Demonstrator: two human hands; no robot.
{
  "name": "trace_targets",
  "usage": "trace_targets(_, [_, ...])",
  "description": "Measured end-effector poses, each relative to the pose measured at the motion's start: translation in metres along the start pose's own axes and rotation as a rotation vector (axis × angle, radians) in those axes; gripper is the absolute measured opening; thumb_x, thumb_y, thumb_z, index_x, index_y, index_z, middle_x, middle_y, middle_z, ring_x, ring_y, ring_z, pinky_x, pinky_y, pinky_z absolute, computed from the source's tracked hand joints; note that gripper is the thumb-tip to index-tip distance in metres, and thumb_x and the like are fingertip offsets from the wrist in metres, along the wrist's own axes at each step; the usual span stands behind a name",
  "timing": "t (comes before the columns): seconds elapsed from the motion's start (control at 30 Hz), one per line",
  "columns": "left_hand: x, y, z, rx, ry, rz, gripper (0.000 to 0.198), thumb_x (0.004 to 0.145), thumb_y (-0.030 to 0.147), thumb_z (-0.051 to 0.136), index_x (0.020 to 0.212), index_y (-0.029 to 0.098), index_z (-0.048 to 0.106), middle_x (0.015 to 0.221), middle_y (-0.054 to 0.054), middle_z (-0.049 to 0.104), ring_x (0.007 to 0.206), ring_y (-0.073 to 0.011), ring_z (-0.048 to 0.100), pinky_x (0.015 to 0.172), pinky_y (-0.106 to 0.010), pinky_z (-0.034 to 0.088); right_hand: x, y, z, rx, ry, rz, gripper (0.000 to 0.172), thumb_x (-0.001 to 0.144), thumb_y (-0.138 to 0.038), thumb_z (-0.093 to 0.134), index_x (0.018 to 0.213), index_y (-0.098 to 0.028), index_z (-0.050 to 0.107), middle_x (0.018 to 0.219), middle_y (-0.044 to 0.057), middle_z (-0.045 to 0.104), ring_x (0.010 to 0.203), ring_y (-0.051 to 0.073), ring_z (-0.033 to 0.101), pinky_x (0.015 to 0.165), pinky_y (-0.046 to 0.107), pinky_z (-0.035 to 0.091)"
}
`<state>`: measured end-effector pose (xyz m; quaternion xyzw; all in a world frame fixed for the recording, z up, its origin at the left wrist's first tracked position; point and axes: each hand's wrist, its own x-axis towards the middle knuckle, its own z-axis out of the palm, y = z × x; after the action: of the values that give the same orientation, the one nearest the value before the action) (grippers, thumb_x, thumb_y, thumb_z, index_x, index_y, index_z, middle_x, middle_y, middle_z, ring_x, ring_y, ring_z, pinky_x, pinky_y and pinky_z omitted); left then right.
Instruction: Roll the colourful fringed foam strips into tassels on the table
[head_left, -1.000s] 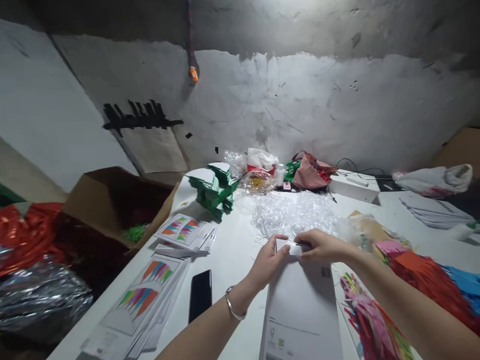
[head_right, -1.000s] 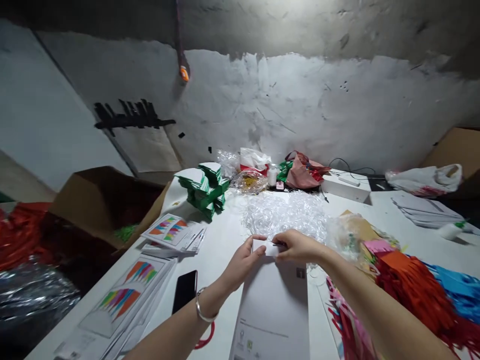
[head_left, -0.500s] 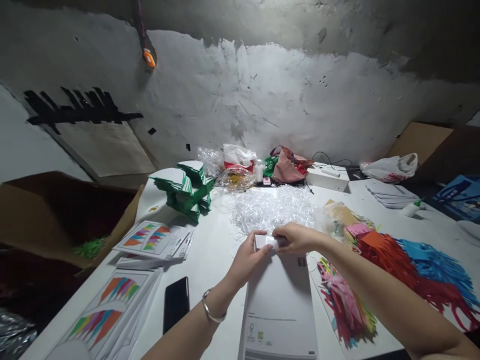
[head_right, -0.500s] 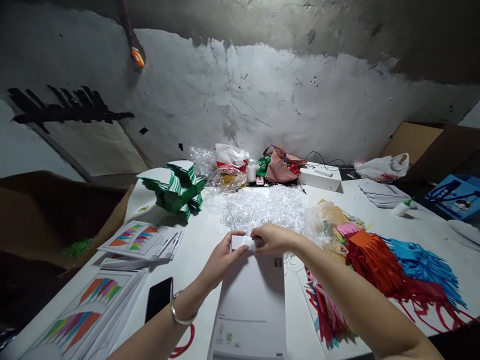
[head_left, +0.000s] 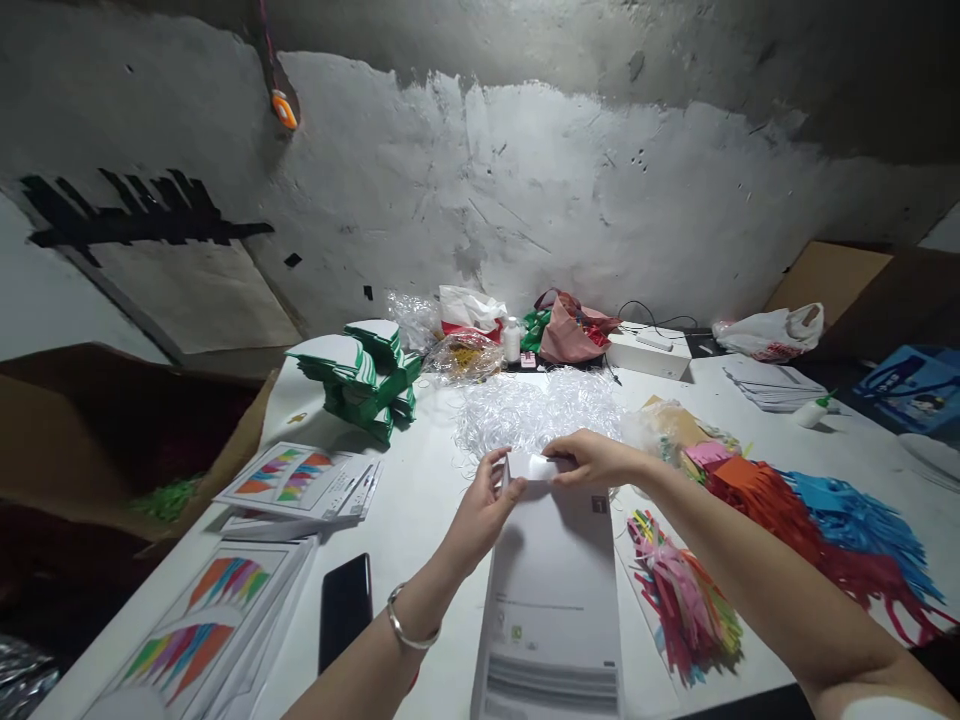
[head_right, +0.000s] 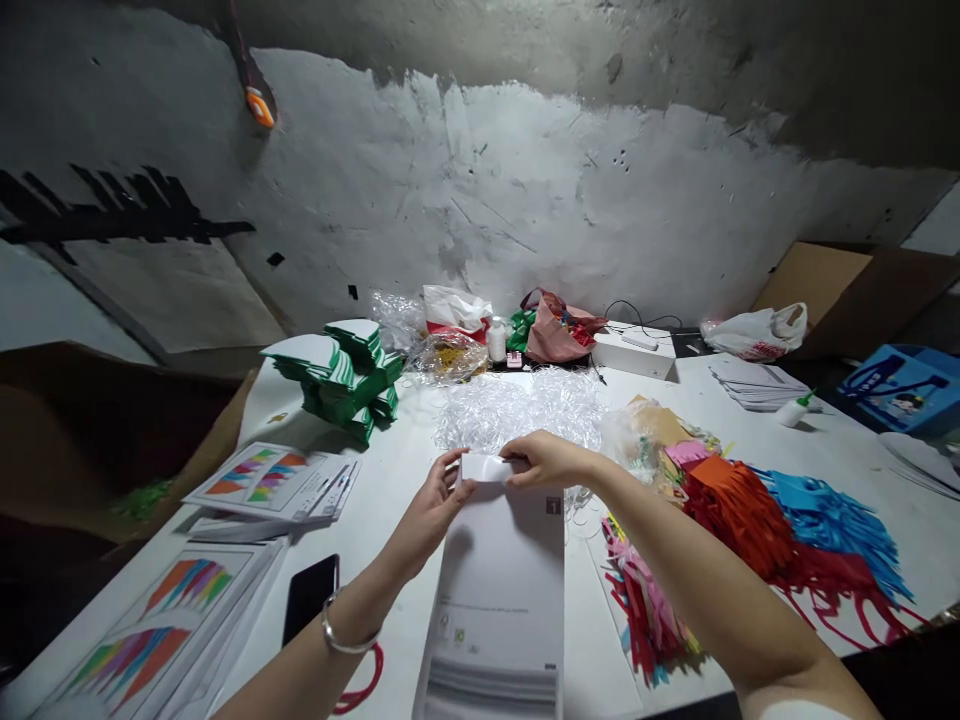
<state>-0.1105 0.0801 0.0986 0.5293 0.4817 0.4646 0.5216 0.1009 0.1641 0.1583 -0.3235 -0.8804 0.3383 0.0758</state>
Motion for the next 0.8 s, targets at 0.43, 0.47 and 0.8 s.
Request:
trace_targets(0.43, [-0.105, -0.120, -0.006, -0.188, 0.535, -0.258, 0.048, 0.075, 0.058, 0.068, 0.105, 0.021, 0.057, 0.102, -0.009, 0.067, 0.089, -0.0241, 0.066, 0.077, -0.037, 0.052, -0.089, 0.071, 0.075, 0.170, 0.736, 0.466, 0.052, 0.074, -0.058, 0.063, 0.109, -0.019, 0.062, 0.104, 0.009, 0.072, 0.100, 0.033, 0.066, 0.084, 0.040, 0.053])
trace_targets(0.47, [-0.109, -0.123, -0.004, -0.250, 0.541, -0.279, 0.047, 0.075, 0.057, 0.069, 0.104, 0.022, 0.057, 0.098, -0.008, 0.069, 0.085, -0.0232, 0.067, 0.074, -0.035, 0.052, -0.091, 0.077, 0.092, 0.231, 0.761, 0.483, 0.053, 0.072, -0.059, 0.064, 0.109, -0.020, 0.063, 0.105, 0.009, 0.073, 0.102, 0.034, 0.066, 0.086, 0.042, 0.053])
trace_targets(0.8, [-0.134, -0.091, -0.031, -0.694, 0.314, -0.572, 0.030, 0.069, 0.039, 0.074, 0.091, 0.020, 0.070, 0.083, -0.007, 0.076, 0.089, -0.0316, 0.071, 0.068, -0.037, 0.055, -0.095, 0.076, 0.161, 0.775, 0.662, 0.455, 0.055, 0.077, -0.064, 0.065, 0.112, -0.022, 0.060, 0.113, 0.010, 0.069, 0.106, 0.033, 0.064, 0.091, 0.044, 0.053])
